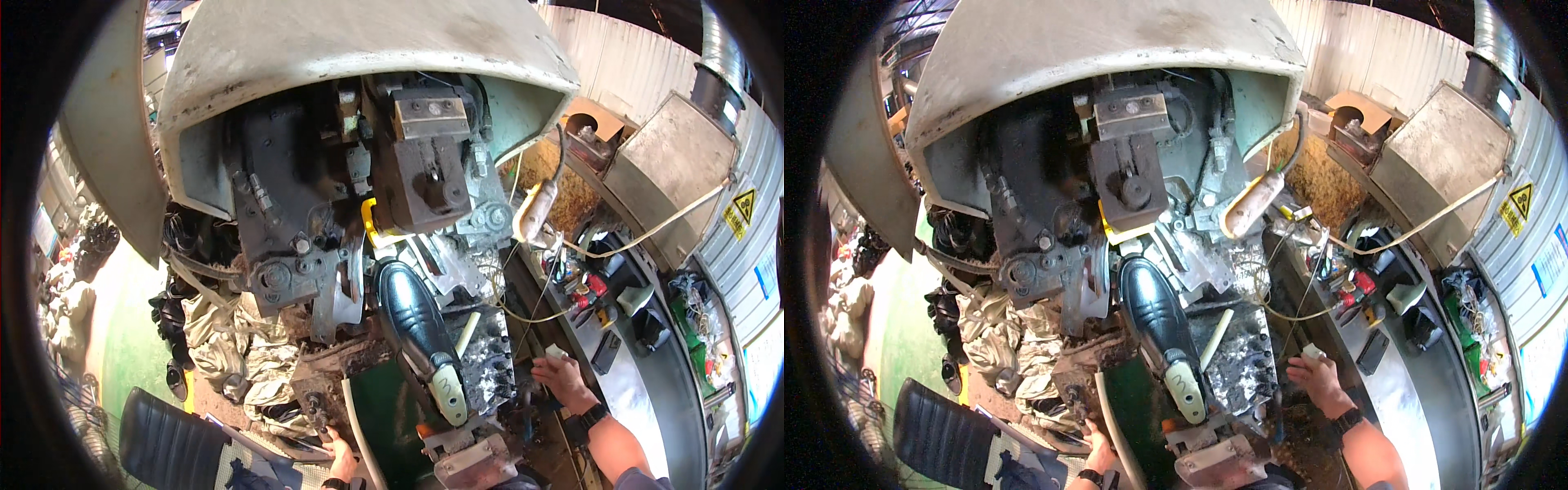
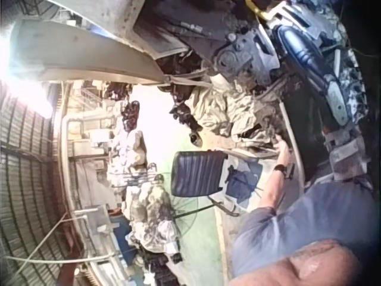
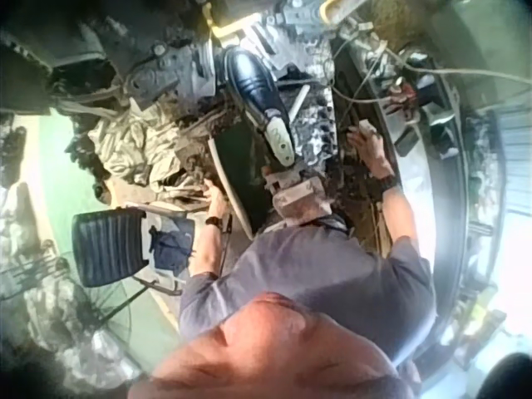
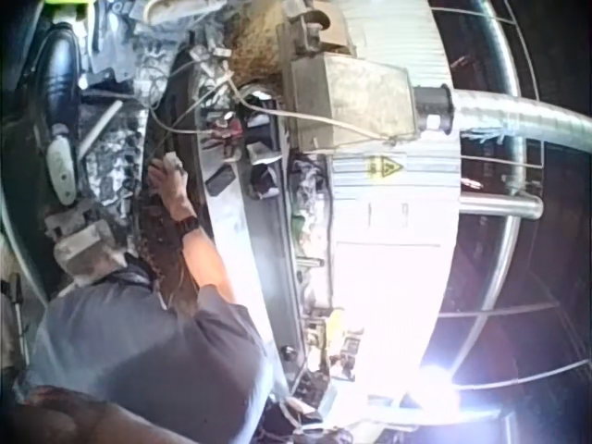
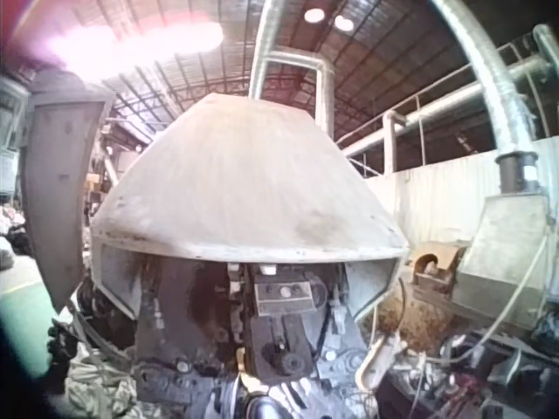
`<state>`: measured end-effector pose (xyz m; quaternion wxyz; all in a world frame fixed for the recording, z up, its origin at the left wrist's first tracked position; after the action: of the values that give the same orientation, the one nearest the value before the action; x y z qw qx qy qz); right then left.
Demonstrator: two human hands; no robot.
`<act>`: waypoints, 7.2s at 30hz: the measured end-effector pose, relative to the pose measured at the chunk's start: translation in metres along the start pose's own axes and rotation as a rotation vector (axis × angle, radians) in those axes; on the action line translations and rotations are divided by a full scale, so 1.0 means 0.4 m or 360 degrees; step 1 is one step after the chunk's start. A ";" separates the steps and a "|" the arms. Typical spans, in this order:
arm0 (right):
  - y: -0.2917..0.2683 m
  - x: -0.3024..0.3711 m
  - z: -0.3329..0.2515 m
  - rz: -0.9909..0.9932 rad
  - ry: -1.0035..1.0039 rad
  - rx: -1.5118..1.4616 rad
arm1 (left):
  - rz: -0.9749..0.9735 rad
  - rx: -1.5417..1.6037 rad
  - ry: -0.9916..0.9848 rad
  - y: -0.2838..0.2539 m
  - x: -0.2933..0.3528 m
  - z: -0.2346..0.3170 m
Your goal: Using a lasting machine to shape and attach the upper part of the shoe to the last.
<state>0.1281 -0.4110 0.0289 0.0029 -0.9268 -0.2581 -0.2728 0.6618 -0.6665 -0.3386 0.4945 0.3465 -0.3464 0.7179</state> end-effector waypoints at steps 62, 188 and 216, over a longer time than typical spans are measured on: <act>0.313 0.070 -0.096 -0.0099 -0.1393 0.1358 | -0.1799 0.0781 0.2173 0.430 1.156 0.630; -1.005 0.445 0.052 -0.0227 -0.0086 0.0076 | -0.3102 -0.2343 -0.0002 0.959 1.821 -0.917; -1.779 0.091 0.210 0.1482 -0.0453 -0.1483 | -0.2169 -0.1895 0.3201 1.575 1.693 -0.656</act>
<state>-0.1451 0.2352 -0.1204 -0.3139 -0.8728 0.3151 -0.2011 -0.1608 -0.2984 -0.0034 0.8603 -0.4882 0.1460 0.0146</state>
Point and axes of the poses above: each hand's wrist, its own x-axis away from the middle knuckle, its own y-axis out of the palm, z = x × y, the point moved 6 cm from there along -x, towards the middle knuckle, and after that the axes turned 9 degrees about x, right-handed, at the moved point
